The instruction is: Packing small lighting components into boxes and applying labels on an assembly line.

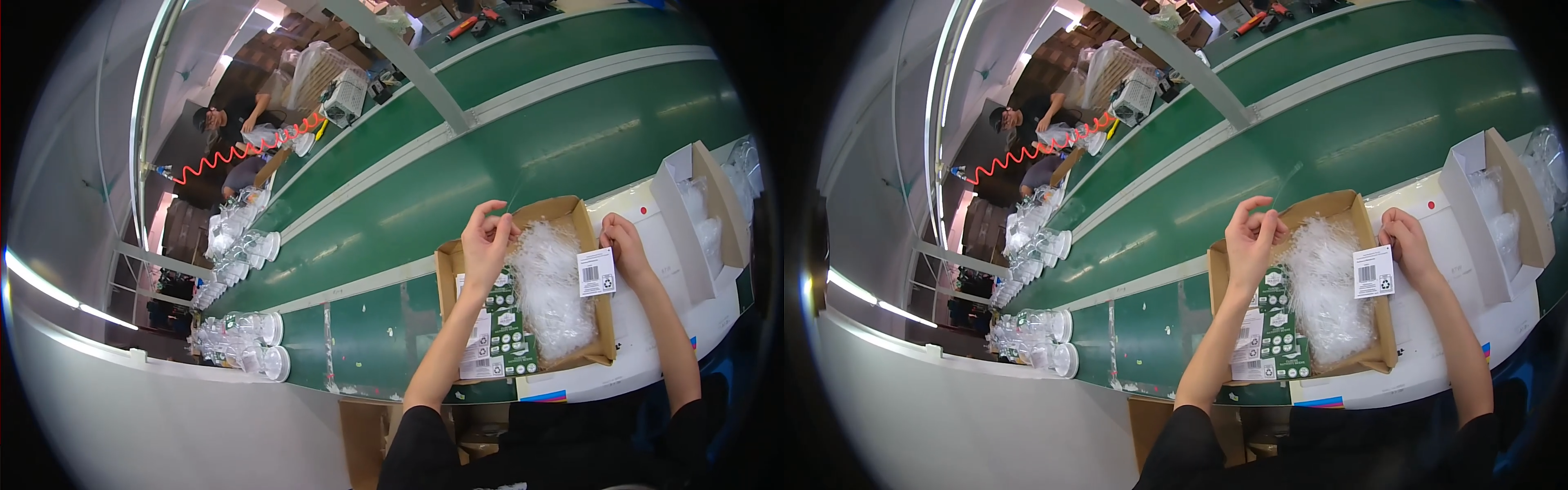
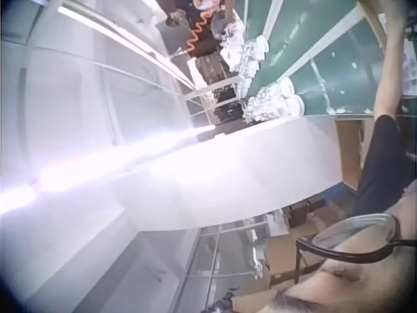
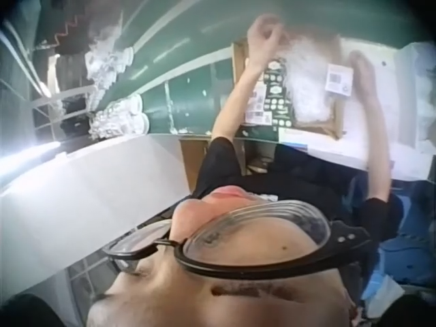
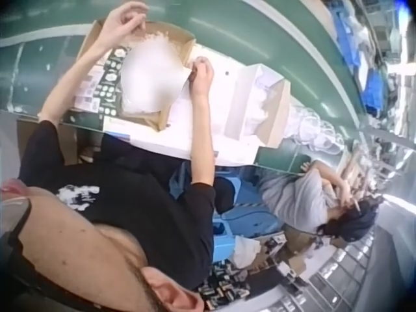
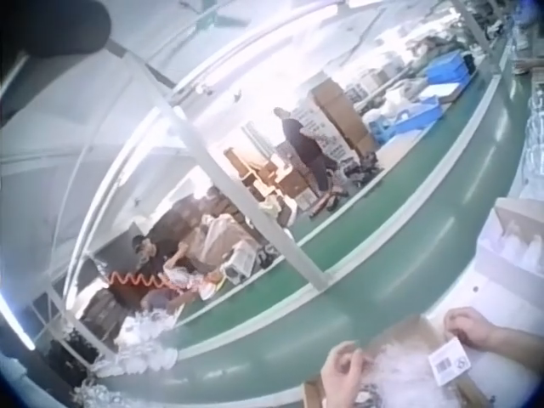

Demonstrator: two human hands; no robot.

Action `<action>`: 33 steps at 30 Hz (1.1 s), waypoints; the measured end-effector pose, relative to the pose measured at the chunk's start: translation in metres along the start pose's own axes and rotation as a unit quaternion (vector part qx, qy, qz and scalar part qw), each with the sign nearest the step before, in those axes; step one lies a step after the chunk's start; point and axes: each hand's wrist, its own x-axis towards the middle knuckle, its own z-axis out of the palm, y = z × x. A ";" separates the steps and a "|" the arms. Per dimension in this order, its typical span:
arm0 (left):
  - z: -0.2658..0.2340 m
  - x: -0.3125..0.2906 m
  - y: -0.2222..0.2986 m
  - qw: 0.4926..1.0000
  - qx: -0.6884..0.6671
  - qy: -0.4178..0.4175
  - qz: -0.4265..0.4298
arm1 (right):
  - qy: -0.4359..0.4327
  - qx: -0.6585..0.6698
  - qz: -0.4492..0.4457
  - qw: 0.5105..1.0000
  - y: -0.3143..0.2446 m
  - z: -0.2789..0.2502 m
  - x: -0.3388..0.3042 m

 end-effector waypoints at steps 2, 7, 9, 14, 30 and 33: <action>0.000 0.000 0.000 1.000 -0.004 0.005 -0.001 | -0.003 -0.003 0.002 1.000 0.002 -0.002 0.001; -0.001 0.002 -0.003 1.000 -0.005 -0.020 0.003 | -0.005 -0.001 -0.001 1.000 0.002 -0.005 0.000; -0.001 0.002 -0.003 1.000 -0.003 -0.021 0.000 | -0.004 -0.007 -0.004 1.000 0.001 -0.002 0.000; -0.003 0.001 -0.006 1.000 -0.009 -0.027 0.003 | -0.008 -0.015 -0.002 1.000 0.001 -0.001 0.001; 0.001 0.002 -0.004 0.999 -0.003 -0.037 -0.010 | -0.004 -0.029 -0.001 1.000 0.003 -0.007 0.000; -0.001 0.001 -0.003 0.999 -0.002 -0.040 -0.014 | -0.006 -0.017 -0.009 1.000 0.001 0.000 -0.002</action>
